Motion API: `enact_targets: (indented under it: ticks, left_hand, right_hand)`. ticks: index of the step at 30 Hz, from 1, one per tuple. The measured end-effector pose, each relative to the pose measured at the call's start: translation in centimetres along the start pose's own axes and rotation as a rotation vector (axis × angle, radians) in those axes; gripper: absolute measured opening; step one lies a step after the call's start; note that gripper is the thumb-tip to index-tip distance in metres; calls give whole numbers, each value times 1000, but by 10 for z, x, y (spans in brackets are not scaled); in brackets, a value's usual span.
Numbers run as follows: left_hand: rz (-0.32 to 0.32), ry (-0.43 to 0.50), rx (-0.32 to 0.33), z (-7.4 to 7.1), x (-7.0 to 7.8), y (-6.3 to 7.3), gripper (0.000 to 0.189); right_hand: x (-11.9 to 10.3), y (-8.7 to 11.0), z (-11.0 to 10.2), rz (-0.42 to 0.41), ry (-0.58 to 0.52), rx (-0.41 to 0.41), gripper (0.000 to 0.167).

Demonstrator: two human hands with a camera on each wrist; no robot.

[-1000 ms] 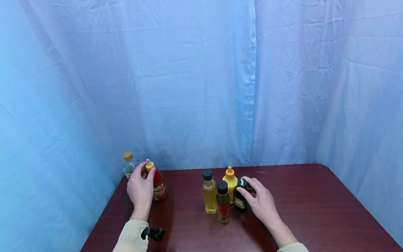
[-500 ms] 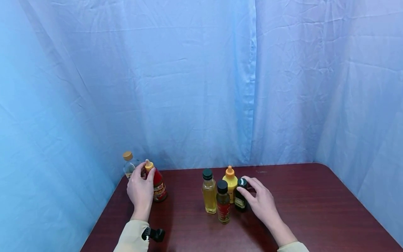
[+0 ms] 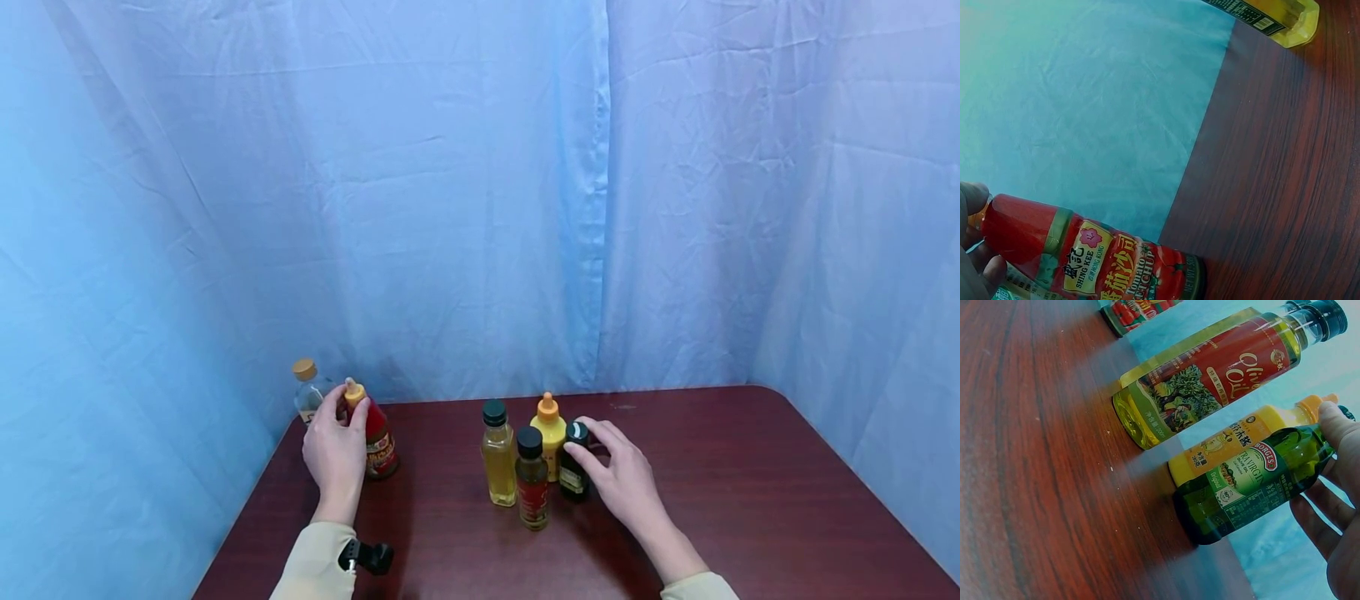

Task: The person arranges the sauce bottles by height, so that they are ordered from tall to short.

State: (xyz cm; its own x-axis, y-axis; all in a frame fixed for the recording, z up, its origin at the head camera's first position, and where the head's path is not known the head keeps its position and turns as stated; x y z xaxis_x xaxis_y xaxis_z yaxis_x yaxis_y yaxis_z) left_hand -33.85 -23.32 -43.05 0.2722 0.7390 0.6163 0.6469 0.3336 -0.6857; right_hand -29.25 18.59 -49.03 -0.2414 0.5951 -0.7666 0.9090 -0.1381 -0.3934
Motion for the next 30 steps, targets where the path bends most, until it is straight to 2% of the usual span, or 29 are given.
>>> enact_targets:
  ticks: [10, 21, 24, 30]
  left_hand:
    - [-5, -37, -8, -3, 2, 0, 40]
    - [-27, -8, -7, -13, 8, 1, 45]
    - [-4, 0, 18, -17, 13, 2, 47]
    - [82, -7, 83, -24, 27, 4, 50]
  right_hand:
    - [1, 0, 0, 2, 6, -1, 38]
    - [0, 1, 0, 1, 8, -5, 36]
    - [0, 0, 0, -2, 7, -4, 36]
    - [-1, 1, 0, -22, 4, 10, 36]
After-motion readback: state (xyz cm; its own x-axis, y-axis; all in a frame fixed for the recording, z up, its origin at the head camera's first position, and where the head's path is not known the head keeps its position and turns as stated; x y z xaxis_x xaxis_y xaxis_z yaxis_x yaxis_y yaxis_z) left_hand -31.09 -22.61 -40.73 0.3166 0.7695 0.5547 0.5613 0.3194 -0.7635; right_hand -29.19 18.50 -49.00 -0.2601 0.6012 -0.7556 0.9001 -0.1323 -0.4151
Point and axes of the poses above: each hand's wrist, its own y-axis away from the middle knuckle, its own z-axis out of the palm, x = y × z, the point moved 4 cm from there along -y, towards the middle knuckle, and after that the axes turned 7 degrees about z, right-handed, at the moved point
